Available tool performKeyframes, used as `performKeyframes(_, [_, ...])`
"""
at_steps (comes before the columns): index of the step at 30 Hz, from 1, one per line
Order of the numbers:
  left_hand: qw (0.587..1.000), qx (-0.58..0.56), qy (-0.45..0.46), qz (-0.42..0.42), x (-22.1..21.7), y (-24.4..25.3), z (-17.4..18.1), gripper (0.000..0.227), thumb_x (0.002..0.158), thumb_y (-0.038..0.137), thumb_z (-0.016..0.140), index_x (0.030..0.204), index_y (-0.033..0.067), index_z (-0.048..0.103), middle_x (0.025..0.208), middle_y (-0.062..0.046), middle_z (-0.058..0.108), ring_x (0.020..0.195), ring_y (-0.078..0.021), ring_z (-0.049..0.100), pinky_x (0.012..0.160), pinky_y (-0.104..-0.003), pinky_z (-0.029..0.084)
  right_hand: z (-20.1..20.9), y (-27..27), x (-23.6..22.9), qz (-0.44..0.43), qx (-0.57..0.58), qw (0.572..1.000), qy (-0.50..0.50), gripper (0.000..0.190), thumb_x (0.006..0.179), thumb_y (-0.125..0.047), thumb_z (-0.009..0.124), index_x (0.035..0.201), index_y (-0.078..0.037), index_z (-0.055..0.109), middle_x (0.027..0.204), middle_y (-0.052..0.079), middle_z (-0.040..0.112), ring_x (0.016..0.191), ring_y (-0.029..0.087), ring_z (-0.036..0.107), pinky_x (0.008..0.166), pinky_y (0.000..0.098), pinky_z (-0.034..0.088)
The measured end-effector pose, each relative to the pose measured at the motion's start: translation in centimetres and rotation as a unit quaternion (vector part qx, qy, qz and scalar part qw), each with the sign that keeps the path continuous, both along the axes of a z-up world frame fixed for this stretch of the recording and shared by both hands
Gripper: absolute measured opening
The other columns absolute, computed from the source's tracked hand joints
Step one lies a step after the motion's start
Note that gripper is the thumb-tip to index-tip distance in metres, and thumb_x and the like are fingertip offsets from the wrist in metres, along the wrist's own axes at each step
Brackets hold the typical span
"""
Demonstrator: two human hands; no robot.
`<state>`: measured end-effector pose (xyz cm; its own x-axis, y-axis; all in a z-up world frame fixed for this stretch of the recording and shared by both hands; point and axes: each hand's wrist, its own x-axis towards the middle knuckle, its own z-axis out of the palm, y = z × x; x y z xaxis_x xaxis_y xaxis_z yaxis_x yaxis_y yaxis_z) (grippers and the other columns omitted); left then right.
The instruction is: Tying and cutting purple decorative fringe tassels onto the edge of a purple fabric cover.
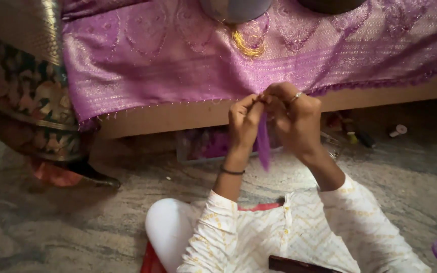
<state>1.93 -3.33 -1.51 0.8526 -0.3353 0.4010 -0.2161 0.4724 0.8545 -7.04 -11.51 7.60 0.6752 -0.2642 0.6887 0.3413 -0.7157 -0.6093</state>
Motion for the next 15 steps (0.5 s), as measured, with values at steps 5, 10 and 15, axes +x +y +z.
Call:
performKeyframes(5, [0.999, 0.005, -0.017, 0.035, -0.8, 0.0, 0.6, 0.018, 0.097, 0.001, 0.055, 0.093, -0.0031, 0.072, 0.086, 0.001, 0.069, 0.078, -0.0038, 0.056, 0.068, -0.021, 0.044, 0.9, 0.2, 0.0, 0.058, 0.119, 0.991, -0.001, 0.005, 0.101, 0.006, 0.063, 0.102, 0.005, 0.067, 0.090, 0.010, 0.076, 0.085, 0.013, 0.075, 0.075, 0.0263, 0.062])
performKeyframes(10, [0.999, 0.005, -0.032, 0.044, -0.5, 0.4, 0.2, 0.019, 0.094, 0.000, 0.054, 0.095, -0.0049, 0.073, 0.088, 0.001, 0.071, 0.076, -0.0038, 0.056, 0.066, -0.020, 0.044, 0.7, 0.2, 0.6, 0.081, 0.187, 0.979, -0.001, 0.007, 0.102, 0.006, 0.060, 0.102, 0.003, 0.066, 0.089, 0.006, 0.074, 0.085, 0.011, 0.073, 0.075, 0.0263, 0.061])
performKeyframes(15, [1.000, -0.019, -0.013, -0.013, -0.3, 0.7, 0.4, 0.020, 0.098, 0.000, 0.054, 0.095, -0.0057, 0.073, 0.087, -0.003, 0.073, 0.080, -0.0069, 0.064, 0.075, -0.024, 0.054, 1.4, 0.1, 0.8, 0.074, 0.211, 0.973, 0.051, 0.006, 0.102, 0.004, 0.062, 0.099, 0.002, 0.066, 0.087, 0.006, 0.073, 0.079, 0.010, 0.070, 0.064, 0.0259, 0.058])
